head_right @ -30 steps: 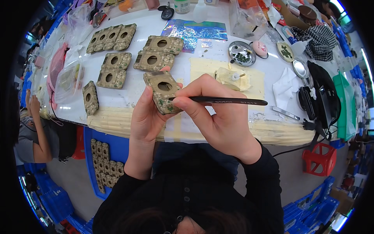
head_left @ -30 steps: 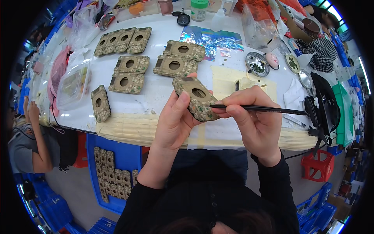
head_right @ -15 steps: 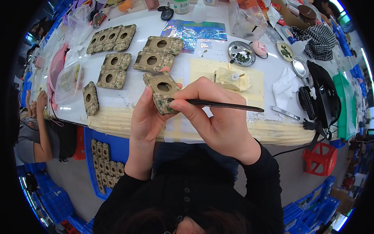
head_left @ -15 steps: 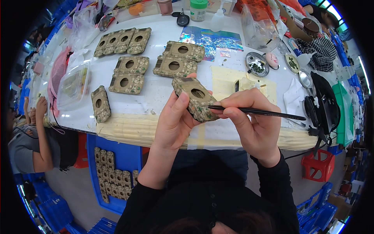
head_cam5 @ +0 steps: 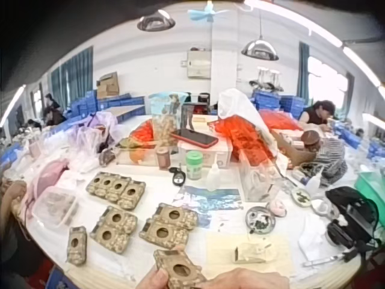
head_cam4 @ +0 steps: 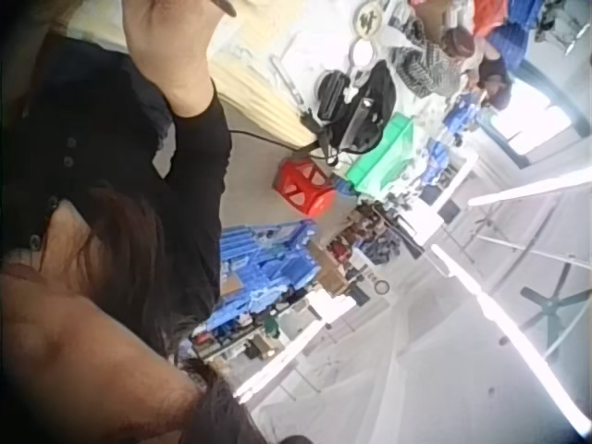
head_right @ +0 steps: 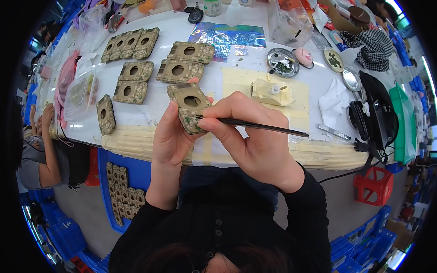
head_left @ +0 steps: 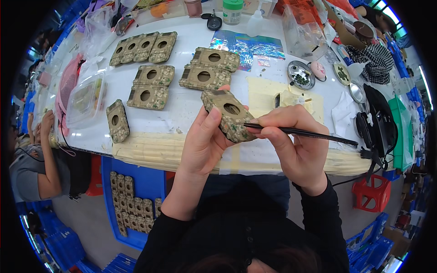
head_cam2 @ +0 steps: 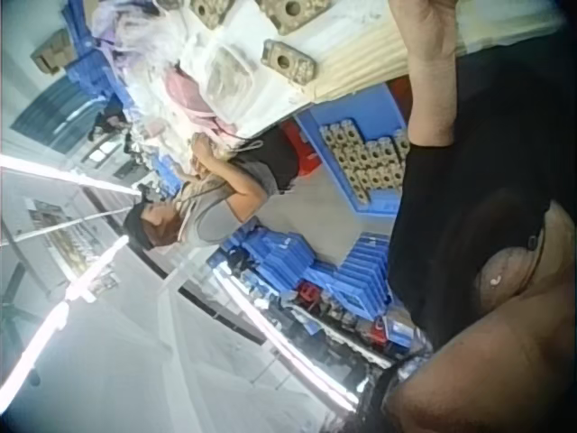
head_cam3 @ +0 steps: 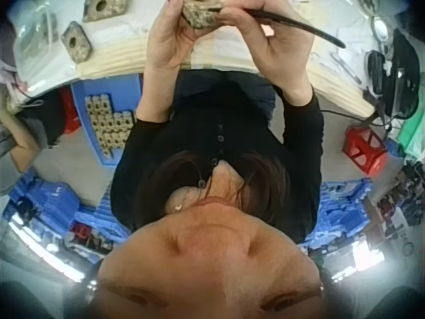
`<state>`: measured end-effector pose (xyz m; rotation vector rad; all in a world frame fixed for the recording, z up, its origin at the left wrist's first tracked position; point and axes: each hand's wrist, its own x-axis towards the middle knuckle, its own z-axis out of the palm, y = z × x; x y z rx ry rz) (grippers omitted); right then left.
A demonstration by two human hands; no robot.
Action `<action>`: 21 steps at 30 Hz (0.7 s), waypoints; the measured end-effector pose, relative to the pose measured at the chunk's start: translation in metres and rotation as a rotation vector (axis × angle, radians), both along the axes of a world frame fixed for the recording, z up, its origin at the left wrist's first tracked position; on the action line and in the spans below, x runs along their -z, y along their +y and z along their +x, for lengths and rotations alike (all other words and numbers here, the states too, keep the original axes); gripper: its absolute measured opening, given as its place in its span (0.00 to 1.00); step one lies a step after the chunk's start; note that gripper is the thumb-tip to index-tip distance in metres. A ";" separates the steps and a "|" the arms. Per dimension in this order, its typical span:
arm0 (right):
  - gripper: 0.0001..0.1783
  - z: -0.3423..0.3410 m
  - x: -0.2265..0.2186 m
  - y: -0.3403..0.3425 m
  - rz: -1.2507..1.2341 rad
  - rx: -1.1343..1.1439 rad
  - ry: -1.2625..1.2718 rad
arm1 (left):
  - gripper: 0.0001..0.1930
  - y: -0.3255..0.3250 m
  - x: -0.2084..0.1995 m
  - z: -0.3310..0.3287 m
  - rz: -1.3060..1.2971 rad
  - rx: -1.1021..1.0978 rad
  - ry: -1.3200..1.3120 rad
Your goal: Use a black pen and tweezers to detail and assemble miniature toy tank models at a factory workbench.
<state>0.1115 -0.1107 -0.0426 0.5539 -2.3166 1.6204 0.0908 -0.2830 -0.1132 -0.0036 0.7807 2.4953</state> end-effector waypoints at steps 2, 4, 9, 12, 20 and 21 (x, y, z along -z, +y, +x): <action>0.05 0.000 0.000 0.000 0.001 0.005 0.006 | 0.29 0.001 -0.001 0.000 -0.048 -0.009 0.019; 0.05 0.000 0.000 -0.001 -0.013 0.014 0.008 | 0.29 0.001 -0.002 0.000 -0.050 -0.008 0.022; 0.06 0.000 0.000 -0.001 0.002 0.012 0.008 | 0.30 0.001 -0.002 0.000 -0.059 -0.009 0.028; 0.06 0.001 0.001 -0.001 0.002 0.017 0.008 | 0.30 0.001 -0.002 0.000 -0.054 -0.009 0.026; 0.06 0.001 0.000 0.000 0.003 0.016 0.010 | 0.30 0.001 -0.003 0.000 -0.064 -0.006 0.023; 0.06 0.001 0.001 0.000 -0.009 0.018 0.014 | 0.30 0.001 -0.003 0.000 -0.063 -0.006 0.025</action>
